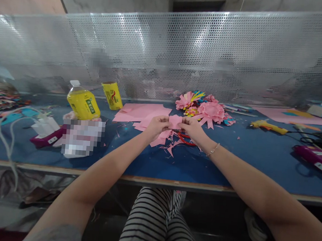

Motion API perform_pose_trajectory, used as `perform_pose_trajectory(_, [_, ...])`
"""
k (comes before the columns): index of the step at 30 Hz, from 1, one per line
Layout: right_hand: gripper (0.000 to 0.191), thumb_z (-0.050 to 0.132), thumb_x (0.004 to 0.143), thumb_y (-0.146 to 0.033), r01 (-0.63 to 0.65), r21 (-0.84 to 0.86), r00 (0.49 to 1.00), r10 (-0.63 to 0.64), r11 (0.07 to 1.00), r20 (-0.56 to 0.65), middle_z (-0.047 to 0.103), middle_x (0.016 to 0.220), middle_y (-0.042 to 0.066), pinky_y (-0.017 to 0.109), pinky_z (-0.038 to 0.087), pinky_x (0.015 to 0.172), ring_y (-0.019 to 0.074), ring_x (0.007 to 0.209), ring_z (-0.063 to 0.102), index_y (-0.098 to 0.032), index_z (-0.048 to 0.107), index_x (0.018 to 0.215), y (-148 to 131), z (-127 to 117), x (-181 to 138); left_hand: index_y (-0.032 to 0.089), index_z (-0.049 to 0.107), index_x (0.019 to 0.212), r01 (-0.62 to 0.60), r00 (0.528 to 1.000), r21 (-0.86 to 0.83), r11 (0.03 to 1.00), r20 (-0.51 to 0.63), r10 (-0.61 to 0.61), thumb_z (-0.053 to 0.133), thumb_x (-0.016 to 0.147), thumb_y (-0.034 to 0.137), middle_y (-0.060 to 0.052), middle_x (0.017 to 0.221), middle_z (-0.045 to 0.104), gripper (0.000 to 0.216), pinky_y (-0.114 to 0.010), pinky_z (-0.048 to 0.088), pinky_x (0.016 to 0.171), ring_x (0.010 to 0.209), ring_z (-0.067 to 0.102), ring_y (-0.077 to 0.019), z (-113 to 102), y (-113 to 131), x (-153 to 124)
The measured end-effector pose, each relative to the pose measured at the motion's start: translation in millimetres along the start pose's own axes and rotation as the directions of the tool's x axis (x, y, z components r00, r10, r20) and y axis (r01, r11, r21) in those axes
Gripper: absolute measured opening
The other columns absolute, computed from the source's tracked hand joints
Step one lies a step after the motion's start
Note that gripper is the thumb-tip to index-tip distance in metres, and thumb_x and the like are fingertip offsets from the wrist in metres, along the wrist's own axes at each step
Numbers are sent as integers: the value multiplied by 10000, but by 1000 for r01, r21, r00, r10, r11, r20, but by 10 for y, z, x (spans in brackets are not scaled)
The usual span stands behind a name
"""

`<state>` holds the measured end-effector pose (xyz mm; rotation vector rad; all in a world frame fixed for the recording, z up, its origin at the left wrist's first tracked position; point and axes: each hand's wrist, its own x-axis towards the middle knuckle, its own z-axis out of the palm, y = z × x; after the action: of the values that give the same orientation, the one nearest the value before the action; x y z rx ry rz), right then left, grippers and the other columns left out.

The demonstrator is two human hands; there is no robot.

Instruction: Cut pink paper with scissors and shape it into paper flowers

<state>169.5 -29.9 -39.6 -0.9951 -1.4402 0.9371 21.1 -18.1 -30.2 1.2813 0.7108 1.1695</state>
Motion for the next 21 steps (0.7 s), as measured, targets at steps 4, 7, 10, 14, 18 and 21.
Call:
perform_pose_trajectory(4, [110,543,554,-207,-16,51,1000,17,999,-9,458,567,-56,237,402,544,69,500,426,-180,455,613,-3,-1,-2,98,596,711,-28,1000,17,999,-5,28,619,513,97,8,620,581,200,-239,460,612,567,537,-69,-24,-6,13])
perform_pose_trajectory(7, [115,549,549,-209,5,52,1000,-4,999,-23,444,554,-61,234,402,537,69,495,424,-184,455,609,11,-10,2,104,583,666,-43,998,37,998,-41,45,624,504,109,19,589,562,168,-232,453,591,555,527,-66,-22,-6,19])
perform_pose_trajectory(10, [105,549,558,-211,25,32,999,-24,999,-25,440,541,-61,226,391,514,70,486,426,-185,464,614,27,-21,12,109,552,607,-68,994,63,996,-84,73,619,493,106,32,549,535,132,-227,444,574,537,513,-63,-12,-4,22])
perform_pose_trajectory(14, [126,554,562,-226,35,8,998,-35,999,-43,450,554,-57,222,377,486,73,481,420,-191,470,649,42,-32,28,116,534,591,-83,993,87,993,-72,90,600,508,105,43,522,510,107,-238,448,582,522,498,-61,-8,3,20])
perform_pose_trajectory(18, [110,552,578,-233,91,-49,994,-93,995,-57,427,538,-59,223,364,493,73,483,400,-185,469,631,62,-55,49,120,529,608,-72,996,94,993,-44,76,569,534,90,38,529,511,89,-256,461,593,509,493,-60,-17,14,12])
perform_pose_trajectory(21, [97,559,593,-238,132,-84,989,-137,988,-62,441,559,-49,226,353,504,78,509,403,-177,493,630,70,-77,61,123,526,625,-31,1000,58,998,-5,31,566,559,103,37,532,510,79,-275,474,604,496,505,-67,-23,24,11])
